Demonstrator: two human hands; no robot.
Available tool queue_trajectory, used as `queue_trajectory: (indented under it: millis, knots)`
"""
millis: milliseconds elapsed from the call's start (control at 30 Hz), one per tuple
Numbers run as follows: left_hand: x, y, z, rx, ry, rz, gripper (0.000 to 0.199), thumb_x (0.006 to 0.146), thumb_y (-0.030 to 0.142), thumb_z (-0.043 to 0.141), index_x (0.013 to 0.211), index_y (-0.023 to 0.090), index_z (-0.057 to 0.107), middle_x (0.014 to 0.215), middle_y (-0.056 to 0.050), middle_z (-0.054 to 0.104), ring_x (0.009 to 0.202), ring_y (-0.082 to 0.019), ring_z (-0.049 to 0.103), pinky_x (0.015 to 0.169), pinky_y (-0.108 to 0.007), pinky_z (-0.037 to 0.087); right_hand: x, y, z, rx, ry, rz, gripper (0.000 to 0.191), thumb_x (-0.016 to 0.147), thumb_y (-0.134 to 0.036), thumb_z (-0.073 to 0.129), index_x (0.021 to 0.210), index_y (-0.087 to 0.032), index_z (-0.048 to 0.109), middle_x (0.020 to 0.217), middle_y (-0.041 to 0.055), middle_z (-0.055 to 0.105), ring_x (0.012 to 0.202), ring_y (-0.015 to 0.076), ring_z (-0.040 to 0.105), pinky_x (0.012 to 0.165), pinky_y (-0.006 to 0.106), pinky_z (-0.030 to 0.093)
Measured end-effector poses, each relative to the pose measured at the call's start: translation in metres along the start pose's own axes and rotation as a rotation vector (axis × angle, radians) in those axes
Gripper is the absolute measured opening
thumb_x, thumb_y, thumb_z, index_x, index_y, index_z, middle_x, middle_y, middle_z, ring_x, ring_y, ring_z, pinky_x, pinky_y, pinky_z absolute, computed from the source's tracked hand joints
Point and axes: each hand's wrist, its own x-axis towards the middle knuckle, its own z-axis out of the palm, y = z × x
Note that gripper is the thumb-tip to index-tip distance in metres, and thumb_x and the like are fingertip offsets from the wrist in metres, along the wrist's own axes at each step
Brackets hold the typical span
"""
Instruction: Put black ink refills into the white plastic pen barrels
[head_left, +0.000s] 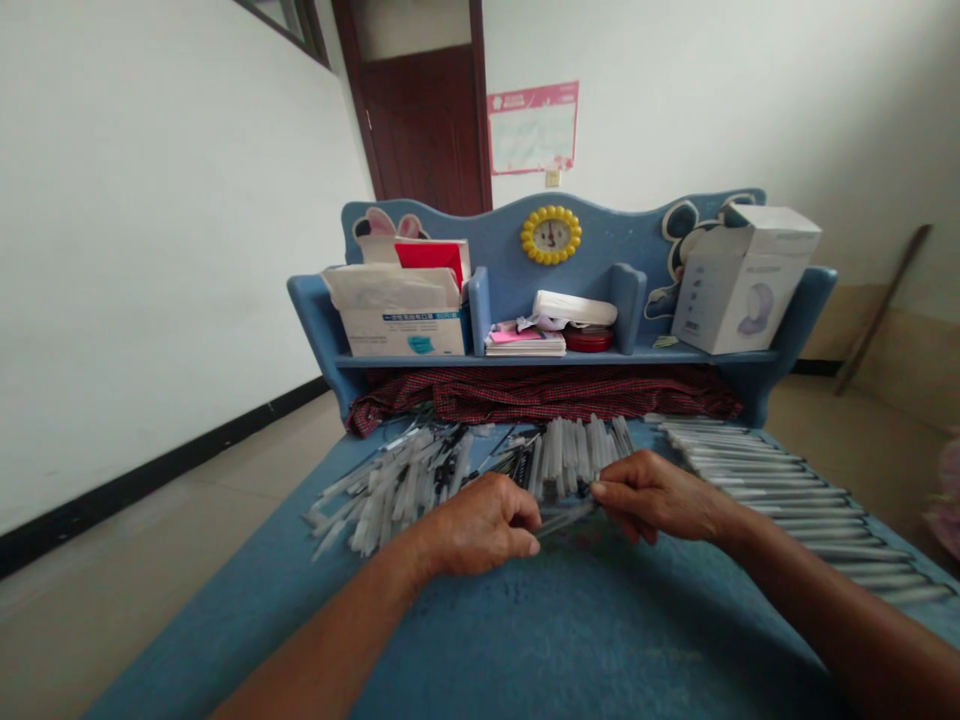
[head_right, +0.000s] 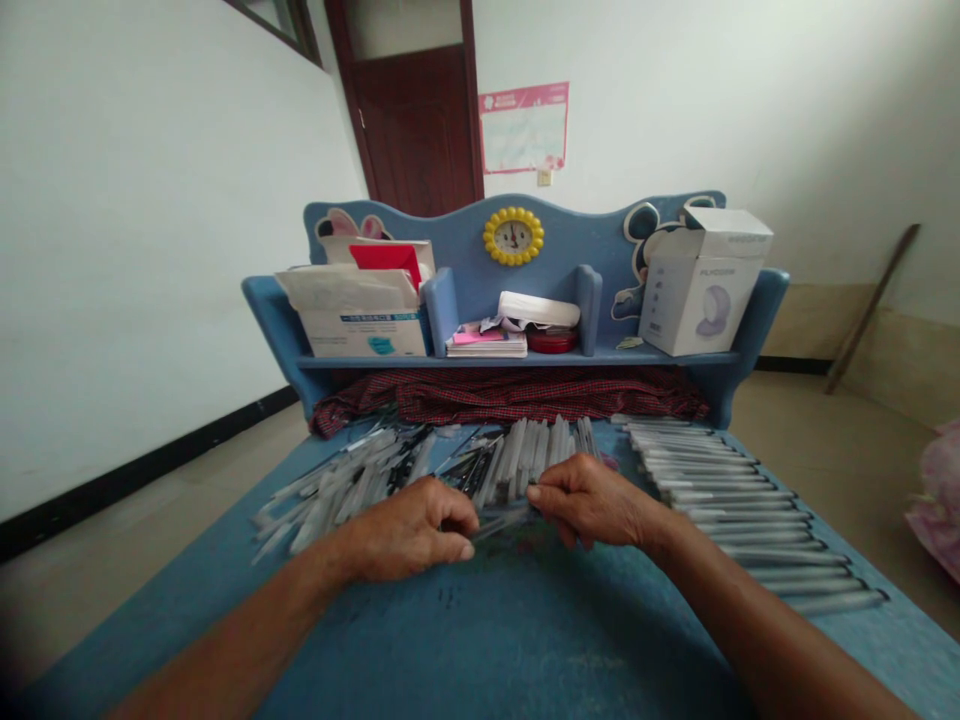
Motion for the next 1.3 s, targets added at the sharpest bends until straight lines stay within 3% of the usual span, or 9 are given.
queue_trajectory:
  millis: [67,233,400,600,733,867,1033,1167,1300]
  knots:
    - [-0.001,0.0,0.0,-0.001,0.003,-0.002,0.015,0.065,0.021,0.052,0.072,0.016,0.064,0.064,0.003,0.056,0.062,-0.011,0.05,0.055,-0.02,0.033,0.0,0.0,-0.001,0.013,0.005,0.018,0.043,0.086,-0.046,0.038,0.056,-0.016,0.045,0.045,-0.0016,0.05,0.036,0.0063,0.043,0.037,0.016,0.032]
    - [-0.002,-0.002,-0.001,-0.021,0.015,-0.024,0.016,0.066,0.021,0.052,0.074,0.016,0.065,0.065,0.003,0.058,0.061,-0.012,0.051,0.055,-0.02,0.034,0.001,0.002,0.001,0.139,0.047,-0.03,0.029,0.077,-0.045,0.055,0.081,-0.016,0.054,0.058,-0.002,0.055,0.047,0.0088,0.051,0.044,0.017,0.04]
    - [-0.002,-0.002,0.0,-0.043,0.01,-0.024,0.014,0.065,0.021,0.055,0.073,0.015,0.065,0.064,0.002,0.058,0.061,-0.011,0.05,0.055,-0.02,0.034,0.002,0.004,0.007,0.059,0.06,0.015,0.042,0.084,-0.05,0.04,0.06,-0.016,0.047,0.047,-0.0018,0.052,0.036,0.0066,0.044,0.036,0.016,0.032]
    - [-0.003,-0.002,0.0,-0.054,0.012,-0.04,0.011,0.065,0.022,0.057,0.07,0.016,0.064,0.061,0.003,0.056,0.058,-0.011,0.048,0.054,-0.021,0.032,0.002,0.002,0.007,0.06,0.044,-0.022,0.036,0.08,-0.048,0.048,0.065,-0.016,0.05,0.053,-0.0009,0.055,0.042,0.008,0.049,0.039,0.017,0.035]
    - [-0.003,-0.002,0.0,-0.06,0.011,-0.022,0.009,0.065,0.022,0.058,0.069,0.016,0.063,0.059,0.004,0.054,0.058,-0.01,0.048,0.053,-0.02,0.032,0.003,0.004,0.009,0.023,0.073,0.041,0.046,0.084,-0.052,0.036,0.057,-0.016,0.046,0.044,-0.0008,0.051,0.034,0.0073,0.044,0.034,0.017,0.031]
    - [-0.003,-0.002,0.0,-0.062,0.003,-0.041,0.011,0.065,0.024,0.058,0.071,0.016,0.063,0.06,0.004,0.054,0.057,-0.01,0.047,0.052,-0.02,0.032,0.003,0.004,0.009,0.074,0.07,-0.001,0.036,0.079,-0.05,0.048,0.066,-0.016,0.05,0.053,-0.0011,0.054,0.042,0.0083,0.05,0.039,0.017,0.036]
    - [-0.003,0.0,0.0,-0.05,0.004,-0.046,0.008,0.064,0.021,0.056,0.068,0.016,0.062,0.059,0.004,0.053,0.058,-0.01,0.046,0.052,-0.02,0.031,0.003,0.001,0.01,0.026,0.059,0.016,0.046,0.084,-0.052,0.038,0.055,-0.016,0.046,0.047,-0.0007,0.051,0.036,0.0069,0.045,0.035,0.016,0.031]
    - [-0.003,-0.001,-0.001,-0.033,0.007,-0.055,0.008,0.064,0.022,0.056,0.066,0.017,0.06,0.059,0.004,0.051,0.057,-0.01,0.045,0.051,-0.02,0.03,0.004,0.003,0.01,0.134,0.067,-0.004,0.032,0.076,-0.048,0.054,0.069,-0.017,0.051,0.052,-0.0025,0.052,0.043,0.0086,0.05,0.039,0.017,0.037]
    - [-0.003,-0.003,-0.001,-0.018,0.017,-0.039,0.006,0.063,0.022,0.054,0.064,0.016,0.057,0.058,0.005,0.048,0.056,-0.01,0.043,0.051,-0.02,0.029,0.005,0.004,0.01,0.111,0.062,-0.02,0.041,0.081,-0.05,0.045,0.058,-0.016,0.047,0.048,-0.0018,0.051,0.038,0.0072,0.047,0.037,0.016,0.034]
